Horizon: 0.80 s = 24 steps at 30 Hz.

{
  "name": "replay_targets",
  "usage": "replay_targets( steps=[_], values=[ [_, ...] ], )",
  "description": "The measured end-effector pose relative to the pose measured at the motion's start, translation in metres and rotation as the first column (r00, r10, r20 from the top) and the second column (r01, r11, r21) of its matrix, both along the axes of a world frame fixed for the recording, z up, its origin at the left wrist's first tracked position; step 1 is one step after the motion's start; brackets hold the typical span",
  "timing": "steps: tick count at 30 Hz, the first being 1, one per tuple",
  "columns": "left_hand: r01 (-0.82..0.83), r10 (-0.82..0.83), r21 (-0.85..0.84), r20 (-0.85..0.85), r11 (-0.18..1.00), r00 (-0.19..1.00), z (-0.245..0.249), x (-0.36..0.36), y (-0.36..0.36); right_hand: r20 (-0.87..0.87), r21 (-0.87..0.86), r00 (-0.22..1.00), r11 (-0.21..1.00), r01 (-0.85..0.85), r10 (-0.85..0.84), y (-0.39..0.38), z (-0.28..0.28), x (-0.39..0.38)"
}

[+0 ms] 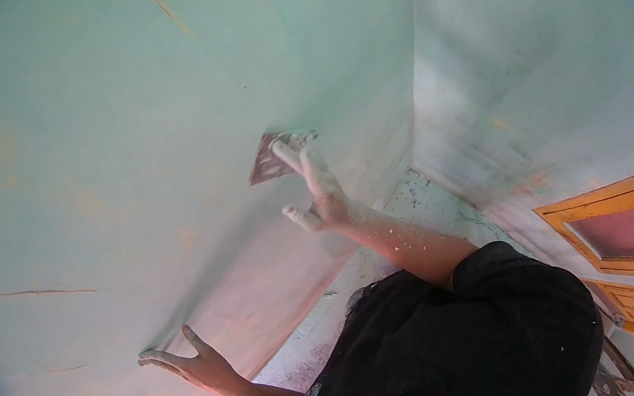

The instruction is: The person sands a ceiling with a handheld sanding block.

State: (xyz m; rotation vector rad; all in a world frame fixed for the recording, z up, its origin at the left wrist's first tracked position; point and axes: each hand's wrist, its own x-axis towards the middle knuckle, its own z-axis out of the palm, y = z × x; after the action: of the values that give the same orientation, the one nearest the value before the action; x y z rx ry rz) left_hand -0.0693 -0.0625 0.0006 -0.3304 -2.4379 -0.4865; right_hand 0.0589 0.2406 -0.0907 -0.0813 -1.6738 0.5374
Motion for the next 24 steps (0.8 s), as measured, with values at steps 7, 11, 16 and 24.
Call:
replay_targets(
  steps=[7, 11, 16, 24],
  values=[
    [0.038, -0.038, 0.007, 0.015, 0.999, 0.999, 0.006, 0.005, -0.002, -0.149, -0.401, 0.982, 0.915, 0.05, -0.118, 0.036, -0.013, -0.002],
    [0.047, -0.047, 0.009, 0.01, 0.999, 0.999, 0.007, 0.009, 0.002, -0.131, -0.17, 0.979, 0.977, 0.13, -0.153, 0.018, 0.017, -0.006],
    [0.048, -0.049, -0.016, -0.042, 0.999, 0.998, 0.002, 0.002, 0.0, 0.269, 0.0, 0.957, 0.994, 0.108, -0.105, -0.016, -0.026, 0.004],
    [0.027, -0.027, -0.019, -0.009, 0.999, 1.0, -0.004, -0.006, -0.004, 0.105, -0.589, 0.994, 0.804, 0.084, -0.027, -0.038, -0.062, -0.014]
  ],
)
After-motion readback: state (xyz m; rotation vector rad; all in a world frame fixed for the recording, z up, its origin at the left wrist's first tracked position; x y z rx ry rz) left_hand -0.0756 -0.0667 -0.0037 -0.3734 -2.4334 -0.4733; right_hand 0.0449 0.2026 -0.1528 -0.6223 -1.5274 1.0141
